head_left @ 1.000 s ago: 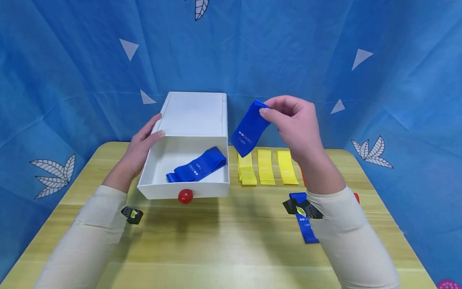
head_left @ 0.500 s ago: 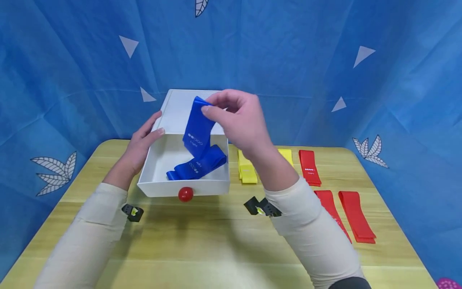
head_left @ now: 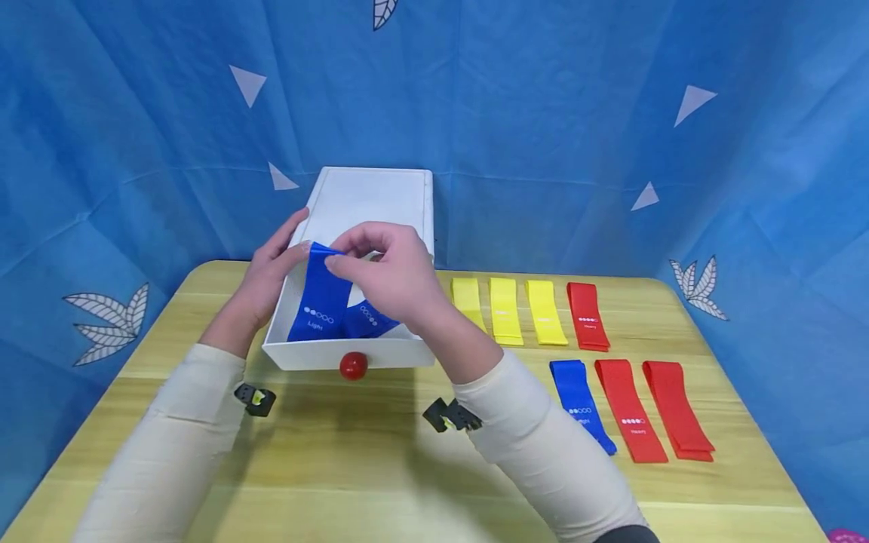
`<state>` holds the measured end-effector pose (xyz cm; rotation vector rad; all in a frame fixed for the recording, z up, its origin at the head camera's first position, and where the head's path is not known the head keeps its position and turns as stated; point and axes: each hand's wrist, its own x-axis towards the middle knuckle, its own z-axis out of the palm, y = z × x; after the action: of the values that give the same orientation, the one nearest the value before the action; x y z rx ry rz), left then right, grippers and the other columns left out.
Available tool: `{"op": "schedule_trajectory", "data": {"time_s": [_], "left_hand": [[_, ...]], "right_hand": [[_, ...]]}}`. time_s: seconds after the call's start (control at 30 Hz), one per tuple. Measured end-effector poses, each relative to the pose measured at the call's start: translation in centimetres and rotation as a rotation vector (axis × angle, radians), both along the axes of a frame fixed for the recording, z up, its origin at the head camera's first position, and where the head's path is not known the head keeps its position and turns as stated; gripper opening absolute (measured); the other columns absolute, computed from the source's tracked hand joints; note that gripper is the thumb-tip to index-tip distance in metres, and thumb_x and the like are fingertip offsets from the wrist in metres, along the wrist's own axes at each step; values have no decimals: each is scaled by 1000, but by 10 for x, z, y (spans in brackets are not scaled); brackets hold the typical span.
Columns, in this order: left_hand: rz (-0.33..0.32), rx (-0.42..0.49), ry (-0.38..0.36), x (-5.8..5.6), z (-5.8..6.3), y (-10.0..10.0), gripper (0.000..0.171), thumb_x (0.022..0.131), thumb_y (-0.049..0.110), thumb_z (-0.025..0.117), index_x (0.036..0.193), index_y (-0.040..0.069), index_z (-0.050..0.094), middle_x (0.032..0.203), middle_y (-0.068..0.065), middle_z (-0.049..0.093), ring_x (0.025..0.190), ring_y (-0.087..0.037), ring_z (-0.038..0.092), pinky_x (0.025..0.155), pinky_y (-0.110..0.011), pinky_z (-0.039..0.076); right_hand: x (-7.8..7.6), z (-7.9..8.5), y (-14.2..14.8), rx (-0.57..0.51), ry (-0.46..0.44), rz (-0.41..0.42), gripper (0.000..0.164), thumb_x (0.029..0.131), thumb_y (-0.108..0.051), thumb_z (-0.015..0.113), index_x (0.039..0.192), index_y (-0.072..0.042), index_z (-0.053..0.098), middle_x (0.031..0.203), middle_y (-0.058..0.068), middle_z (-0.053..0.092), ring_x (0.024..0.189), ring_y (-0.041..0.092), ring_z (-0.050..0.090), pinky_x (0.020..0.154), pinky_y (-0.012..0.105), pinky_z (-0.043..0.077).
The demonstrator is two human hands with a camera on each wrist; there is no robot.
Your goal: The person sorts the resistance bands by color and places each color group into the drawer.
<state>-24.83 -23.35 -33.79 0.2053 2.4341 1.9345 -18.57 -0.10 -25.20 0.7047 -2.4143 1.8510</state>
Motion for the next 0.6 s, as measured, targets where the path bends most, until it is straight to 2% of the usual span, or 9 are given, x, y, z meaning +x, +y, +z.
{"op": "schedule_trajectory", "data": {"time_s": [0.17, 0.3, 0.6], "left_hand": [[26, 13, 6, 0, -1, 1, 62, 100, 49, 53, 156, 45, 28, 158, -3, 31, 116, -28, 53, 76, -30, 56], [29, 16, 8, 0, -1, 2, 61, 100, 49, 53, 156, 46, 28, 157, -3, 33, 115, -28, 53, 75, -32, 57], [26, -1, -6, 2, -2, 3, 62, 99, 53, 52, 156, 49, 25, 157, -6, 31, 117, -34, 52, 75, -36, 58]], "right_hand": [[-3, -10, 9, 171, 11, -55, 9, 92, -20, 73, 97, -13, 76, 84, -4, 67, 89, 14, 60, 73, 32, 52], [-5, -14, 12, 263, 9, -91, 12, 92, -23, 73, 100, -15, 76, 86, -6, 67, 92, 12, 59, 72, 31, 52], [-12, -24, 23, 353, 23, -213, 12, 91, -24, 75, 100, -17, 76, 88, -6, 68, 90, 12, 61, 67, 28, 53]]}}
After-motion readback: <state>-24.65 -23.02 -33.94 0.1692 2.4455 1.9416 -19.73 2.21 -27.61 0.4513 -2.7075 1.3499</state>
